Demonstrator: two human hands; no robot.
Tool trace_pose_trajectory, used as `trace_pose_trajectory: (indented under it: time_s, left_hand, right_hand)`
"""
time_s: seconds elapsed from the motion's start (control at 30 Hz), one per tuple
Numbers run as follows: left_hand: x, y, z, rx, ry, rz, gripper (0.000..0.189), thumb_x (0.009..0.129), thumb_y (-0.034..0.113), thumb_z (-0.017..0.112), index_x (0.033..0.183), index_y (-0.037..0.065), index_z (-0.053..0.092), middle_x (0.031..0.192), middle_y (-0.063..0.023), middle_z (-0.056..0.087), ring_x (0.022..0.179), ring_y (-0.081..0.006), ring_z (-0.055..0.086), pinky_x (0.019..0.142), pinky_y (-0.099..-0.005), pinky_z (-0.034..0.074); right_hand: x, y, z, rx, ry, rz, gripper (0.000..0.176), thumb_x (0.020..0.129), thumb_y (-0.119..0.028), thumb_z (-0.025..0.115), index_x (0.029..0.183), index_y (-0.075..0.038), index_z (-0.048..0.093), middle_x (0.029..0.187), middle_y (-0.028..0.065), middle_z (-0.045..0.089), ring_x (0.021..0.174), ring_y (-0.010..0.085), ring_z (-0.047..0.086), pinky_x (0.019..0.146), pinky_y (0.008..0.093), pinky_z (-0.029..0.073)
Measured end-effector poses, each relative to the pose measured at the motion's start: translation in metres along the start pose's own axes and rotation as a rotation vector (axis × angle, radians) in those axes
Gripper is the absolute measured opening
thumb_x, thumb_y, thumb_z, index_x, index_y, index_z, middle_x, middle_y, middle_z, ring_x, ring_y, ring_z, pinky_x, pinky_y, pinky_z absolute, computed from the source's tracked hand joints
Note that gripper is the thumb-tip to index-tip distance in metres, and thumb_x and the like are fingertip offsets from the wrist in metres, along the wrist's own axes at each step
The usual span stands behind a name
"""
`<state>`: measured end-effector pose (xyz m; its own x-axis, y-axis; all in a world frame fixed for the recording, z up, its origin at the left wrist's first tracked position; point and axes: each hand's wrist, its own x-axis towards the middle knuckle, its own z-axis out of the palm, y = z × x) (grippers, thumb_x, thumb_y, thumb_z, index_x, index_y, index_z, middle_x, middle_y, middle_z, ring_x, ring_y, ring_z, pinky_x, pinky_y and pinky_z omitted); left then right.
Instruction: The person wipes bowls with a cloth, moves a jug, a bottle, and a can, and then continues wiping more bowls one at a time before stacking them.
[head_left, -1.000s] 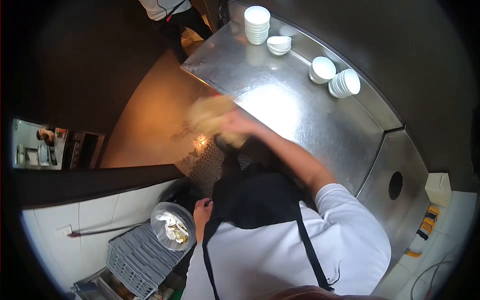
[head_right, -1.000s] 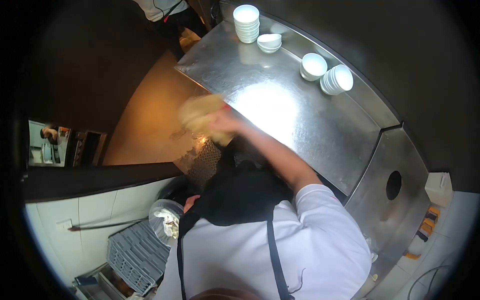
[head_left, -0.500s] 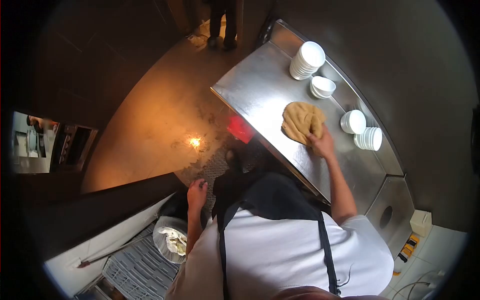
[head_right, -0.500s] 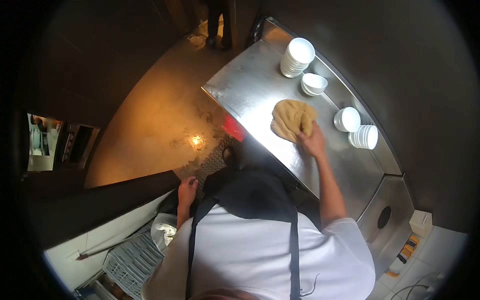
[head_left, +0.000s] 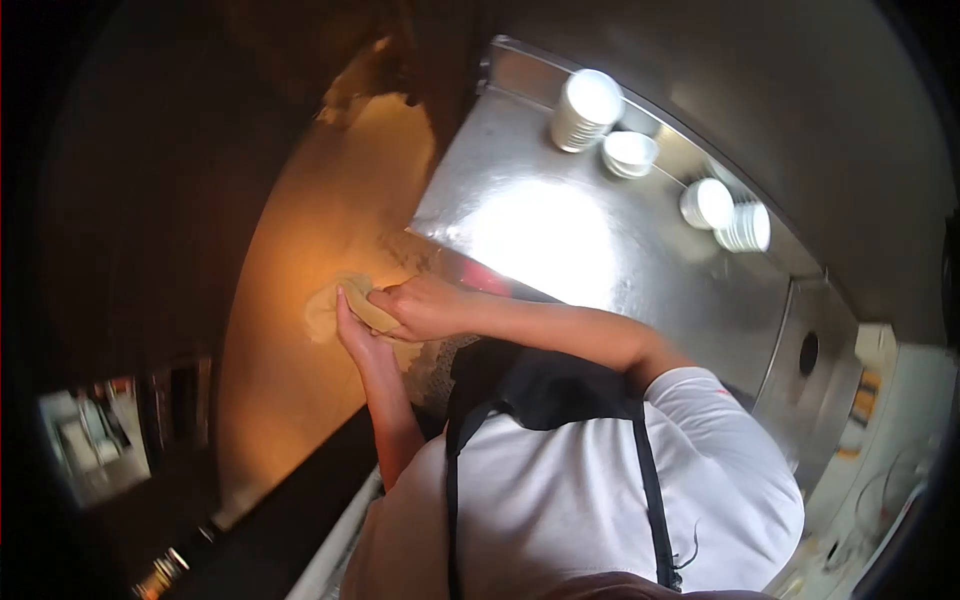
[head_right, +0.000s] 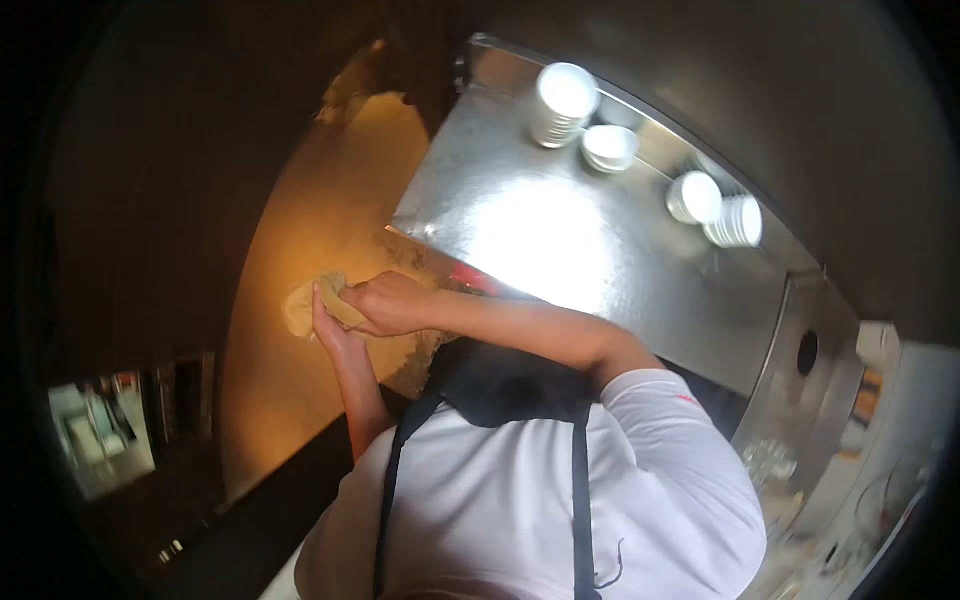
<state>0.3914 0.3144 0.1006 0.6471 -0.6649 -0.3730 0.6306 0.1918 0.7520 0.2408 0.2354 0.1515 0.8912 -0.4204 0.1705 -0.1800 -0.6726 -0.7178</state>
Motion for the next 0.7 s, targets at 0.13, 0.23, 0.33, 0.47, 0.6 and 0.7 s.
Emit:
trace_pose_trajectory:
  time_s: [0.13, 0.23, 0.33, 0.47, 0.6, 0.7]
  left_hand:
    - [0.013, -0.017, 0.083, 0.366, -0.110, 0.282, 0.044, 0.111, 0.032, 0.051, 0.141, 0.000, 0.053, 0.135, -0.0141, 0.062, 0.115, -0.0248, 0.066, 0.095, -0.0375, 0.058]
    - [-0.005, -0.053, 0.128, 0.476, -0.311, 0.180, 0.043, 0.112, 0.035, 0.047, 0.135, 0.000, 0.058, 0.129, -0.0125, 0.064, 0.111, -0.0237, 0.066, 0.095, -0.0362, 0.057]
    - [-0.023, -0.130, 0.150, 0.564, -0.654, -0.028, 0.051, 0.113, 0.040, 0.038, 0.130, -0.001, 0.062, 0.136, -0.0132, 0.061, 0.122, -0.0246, 0.061, 0.106, -0.0391, 0.049]
    - [-0.113, -0.161, 0.224, 1.040, -1.565, 0.630, 0.048, 0.111, 0.038, 0.040, 0.121, 0.002, 0.072, 0.148, -0.0219, 0.056, 0.138, -0.0333, 0.053, 0.115, -0.0436, 0.039]
    - [-0.158, -0.207, 0.293, 1.045, -1.410, 0.817, 0.032, 0.103, 0.030, 0.059, 0.116, 0.006, 0.074, 0.126, -0.0179, 0.068, 0.110, -0.0364, 0.068, 0.097, -0.0429, 0.052]
    - [-0.164, -0.246, 0.344, 1.178, -1.368, 0.625, 0.030, 0.097, 0.027, 0.068, 0.116, 0.004, 0.074, 0.114, -0.0172, 0.071, 0.095, -0.0362, 0.071, 0.086, -0.0439, 0.056]
  right_hand:
    - [-0.079, 0.007, -0.066, 0.204, 0.181, 0.106, 0.024, 0.094, -0.017, 0.067, 0.111, 0.001, 0.066, 0.100, 0.0215, 0.073, 0.087, 0.0346, 0.073, 0.078, 0.0436, 0.057]
    - [-0.150, 0.022, -0.071, 0.595, 0.465, 0.285, 0.024, 0.093, -0.006, 0.067, 0.115, 0.001, 0.070, 0.103, 0.0167, 0.075, 0.097, 0.0228, 0.072, 0.087, 0.0347, 0.056]
    - [-0.235, 0.033, -0.084, 0.770, 0.706, 0.544, 0.040, 0.089, -0.002, 0.072, 0.129, -0.001, 0.067, 0.117, 0.0128, 0.072, 0.110, 0.0191, 0.066, 0.098, 0.0330, 0.051]
    - [-0.302, 0.023, -0.107, 1.282, 1.096, 0.359, 0.052, 0.083, -0.005, 0.079, 0.132, -0.002, 0.063, 0.126, 0.0110, 0.066, 0.117, 0.0181, 0.062, 0.101, 0.0310, 0.050]
    - [-0.368, 0.039, -0.119, 1.176, 1.043, 0.557, 0.050, 0.085, -0.002, 0.076, 0.133, 0.000, 0.064, 0.126, 0.0141, 0.068, 0.115, 0.0191, 0.065, 0.103, 0.0328, 0.052]
    - [-0.417, 0.029, -0.135, 0.673, 1.159, 0.747, 0.042, 0.087, -0.006, 0.075, 0.129, -0.006, 0.069, 0.128, 0.0110, 0.070, 0.113, 0.0197, 0.067, 0.101, 0.0333, 0.053]
